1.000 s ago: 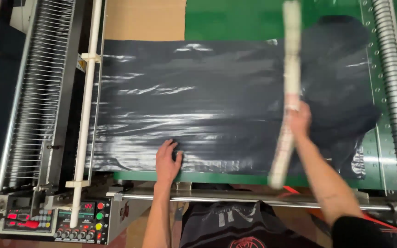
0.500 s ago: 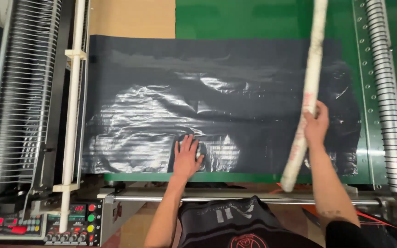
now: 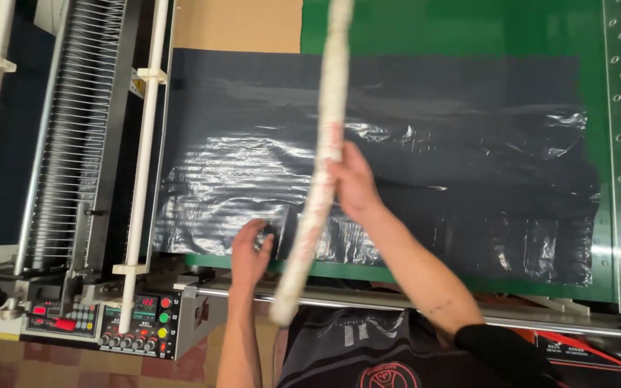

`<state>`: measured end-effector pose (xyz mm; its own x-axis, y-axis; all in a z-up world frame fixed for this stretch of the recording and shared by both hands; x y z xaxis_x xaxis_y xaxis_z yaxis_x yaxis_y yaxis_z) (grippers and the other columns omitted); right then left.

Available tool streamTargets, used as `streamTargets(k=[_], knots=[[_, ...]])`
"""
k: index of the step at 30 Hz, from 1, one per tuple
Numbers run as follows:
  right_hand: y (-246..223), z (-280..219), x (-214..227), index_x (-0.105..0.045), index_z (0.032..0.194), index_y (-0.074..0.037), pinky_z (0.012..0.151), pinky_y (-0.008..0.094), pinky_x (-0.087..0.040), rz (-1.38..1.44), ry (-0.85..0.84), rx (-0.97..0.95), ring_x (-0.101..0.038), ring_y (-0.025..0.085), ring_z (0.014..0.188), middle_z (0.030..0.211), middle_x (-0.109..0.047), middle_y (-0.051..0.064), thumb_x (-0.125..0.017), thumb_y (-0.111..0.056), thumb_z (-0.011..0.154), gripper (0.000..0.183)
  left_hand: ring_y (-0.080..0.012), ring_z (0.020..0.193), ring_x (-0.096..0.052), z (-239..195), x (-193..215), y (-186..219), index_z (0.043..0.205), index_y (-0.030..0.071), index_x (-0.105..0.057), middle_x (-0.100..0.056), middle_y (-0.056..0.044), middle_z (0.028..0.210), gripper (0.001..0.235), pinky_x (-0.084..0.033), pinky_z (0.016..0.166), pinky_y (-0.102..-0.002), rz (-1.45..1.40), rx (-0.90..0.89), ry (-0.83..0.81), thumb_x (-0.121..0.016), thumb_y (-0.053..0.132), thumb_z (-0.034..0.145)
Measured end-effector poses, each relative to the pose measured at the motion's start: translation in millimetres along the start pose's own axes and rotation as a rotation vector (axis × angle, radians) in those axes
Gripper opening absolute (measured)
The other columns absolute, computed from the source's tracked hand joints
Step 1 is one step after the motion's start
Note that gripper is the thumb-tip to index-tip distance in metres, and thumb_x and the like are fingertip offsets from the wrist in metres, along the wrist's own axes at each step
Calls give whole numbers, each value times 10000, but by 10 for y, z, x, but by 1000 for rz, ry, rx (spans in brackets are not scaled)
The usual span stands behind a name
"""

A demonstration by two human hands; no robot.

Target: The person uses a white cylindrical roller to smooth a black plastic sheet on a green conveyor belt. They repeatedly roll back and forth across the sheet, using their left hand to hold and adjust the sheet while rolling with the right hand.

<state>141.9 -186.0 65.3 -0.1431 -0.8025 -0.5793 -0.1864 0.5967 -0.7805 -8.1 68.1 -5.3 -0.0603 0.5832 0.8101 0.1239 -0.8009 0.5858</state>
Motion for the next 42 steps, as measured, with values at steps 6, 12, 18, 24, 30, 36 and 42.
streamTargets(k=[6,12,18,24,30,36,42], knots=[[302,-585,-1183,-605,1276,-88,815,331,-521,-32,-224,-82,-620,182,906,1038,-624,55,-718,-60,861,431,-312,1215,-658,-58,475,-267,1168,113,-738,-727,-79,1194,271,-509,1065,-448,-150,53,236,-773,175,907],[780,6,-16,-631,1283,-64,908,352,-465,-215,-13,52,-569,200,984,1081,-589,89,-666,-44,881,404,-273,1120,-703,-123,273,-297,1125,148,-757,-747,-55,1115,197,-546,1000,-410,-129,-8,278,-756,179,930],[-490,325,3111,-669,1167,23,863,476,-477,-1033,402,387,-624,428,914,955,-617,250,-717,-37,913,265,-270,1150,-699,-67,-5,-47,1101,135,-766,-764,-65,1124,184,-522,1041,-405,-175,45,139,-748,158,919],[-2253,-207,4249,-643,1262,17,848,499,-465,-1746,624,611,-612,433,999,1132,-664,228,-824,-68,868,441,-312,1174,-640,34,-505,532,1167,120,-714,-722,-71,1244,261,-470,1045,-449,-119,-248,-64,-609,256,971],[-2473,-395,3533,-586,1322,5,908,457,-432,-1505,628,460,-596,366,1060,1207,-621,182,-711,-95,939,415,-354,1505,-316,144,-1146,1080,1525,107,-443,-311,-155,1655,680,-236,1202,-617,277,-417,-387,-662,382,943],[-1680,-18,2894,-595,1327,-36,898,390,-487,-924,413,477,-585,259,989,1074,-597,133,-733,43,865,489,-252,1555,-265,124,-1299,1039,1526,226,-445,-308,-56,1660,680,-198,1253,-605,518,-344,-569,-681,440,925],[-799,77,1383,-615,1261,-116,800,249,-503,-343,257,172,-593,118,881,1028,-631,20,-639,-18,923,352,-250,1471,-433,123,-743,737,1378,186,-607,-525,-55,1489,520,-330,1205,-565,233,-218,-358,-720,372,905]])
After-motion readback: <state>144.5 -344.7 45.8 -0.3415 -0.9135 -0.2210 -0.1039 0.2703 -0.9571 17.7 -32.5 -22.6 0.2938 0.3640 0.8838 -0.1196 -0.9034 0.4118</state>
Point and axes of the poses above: each hand's wrist, its own z-axis towards the middle knuckle, its own x-axis out of the back of the hand, y = z × x, the point moved 6 cm from there along z, towards the middle knuckle
